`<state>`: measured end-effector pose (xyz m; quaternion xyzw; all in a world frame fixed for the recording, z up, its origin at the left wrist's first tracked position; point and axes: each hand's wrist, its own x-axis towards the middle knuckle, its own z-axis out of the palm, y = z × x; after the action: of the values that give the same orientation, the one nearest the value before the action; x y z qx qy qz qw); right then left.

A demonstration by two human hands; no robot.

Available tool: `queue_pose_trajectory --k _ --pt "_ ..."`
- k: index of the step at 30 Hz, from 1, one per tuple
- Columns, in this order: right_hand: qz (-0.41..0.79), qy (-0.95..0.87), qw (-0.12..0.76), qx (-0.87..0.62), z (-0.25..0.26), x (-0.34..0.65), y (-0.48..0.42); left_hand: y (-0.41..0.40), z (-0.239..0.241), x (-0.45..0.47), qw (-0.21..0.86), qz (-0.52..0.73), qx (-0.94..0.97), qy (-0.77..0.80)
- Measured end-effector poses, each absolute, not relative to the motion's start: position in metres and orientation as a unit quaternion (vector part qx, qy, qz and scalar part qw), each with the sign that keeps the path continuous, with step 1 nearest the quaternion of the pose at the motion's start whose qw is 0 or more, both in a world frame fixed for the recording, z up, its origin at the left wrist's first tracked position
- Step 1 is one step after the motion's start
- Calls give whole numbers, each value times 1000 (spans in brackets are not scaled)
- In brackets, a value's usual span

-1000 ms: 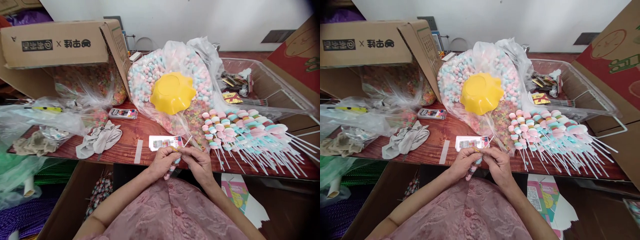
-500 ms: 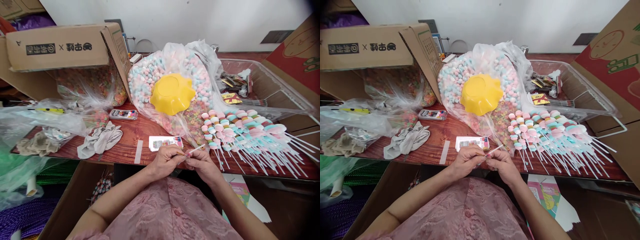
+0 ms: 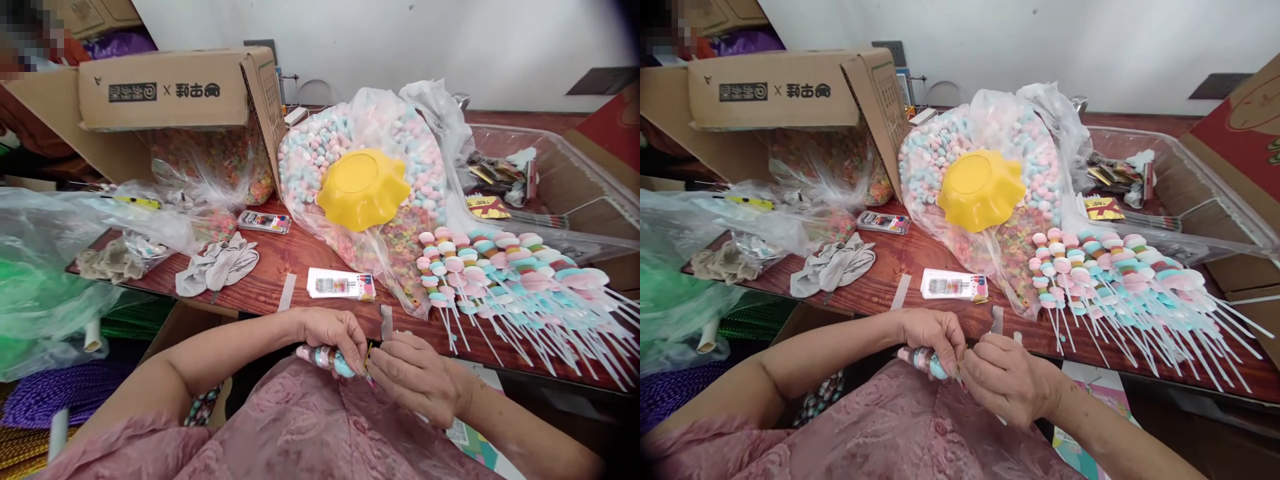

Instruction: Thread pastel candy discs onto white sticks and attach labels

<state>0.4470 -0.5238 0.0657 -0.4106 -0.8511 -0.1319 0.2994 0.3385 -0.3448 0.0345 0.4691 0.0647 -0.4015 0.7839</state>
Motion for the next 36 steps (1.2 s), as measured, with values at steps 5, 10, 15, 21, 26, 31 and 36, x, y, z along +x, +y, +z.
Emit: queue_pose_trajectory --k 5,10,15,21,26,31,36 --pt "-115 -861 290 -401 60 447 -521 -345 47 339 746 -436 502 23" --pt "-70 -869 278 -403 63 444 -520 -343 55 340 723 -439 533 -13" --pt "-73 -864 264 -423 62 439 -518 -340 51 338 723 -437 536 3" --pt "-89 -854 234 -457 74 435 -517 -331 56 347 707 -435 555 -55" --pt "-103 -826 228 -505 86 437 -523 -298 87 358 570 -377 721 -114" --pt "-117 -750 215 -615 72 461 -509 -323 136 332 253 15 962 -107" --pt "64 -544 440 -712 83 468 -488 -349 97 330 304 14 937 -174"
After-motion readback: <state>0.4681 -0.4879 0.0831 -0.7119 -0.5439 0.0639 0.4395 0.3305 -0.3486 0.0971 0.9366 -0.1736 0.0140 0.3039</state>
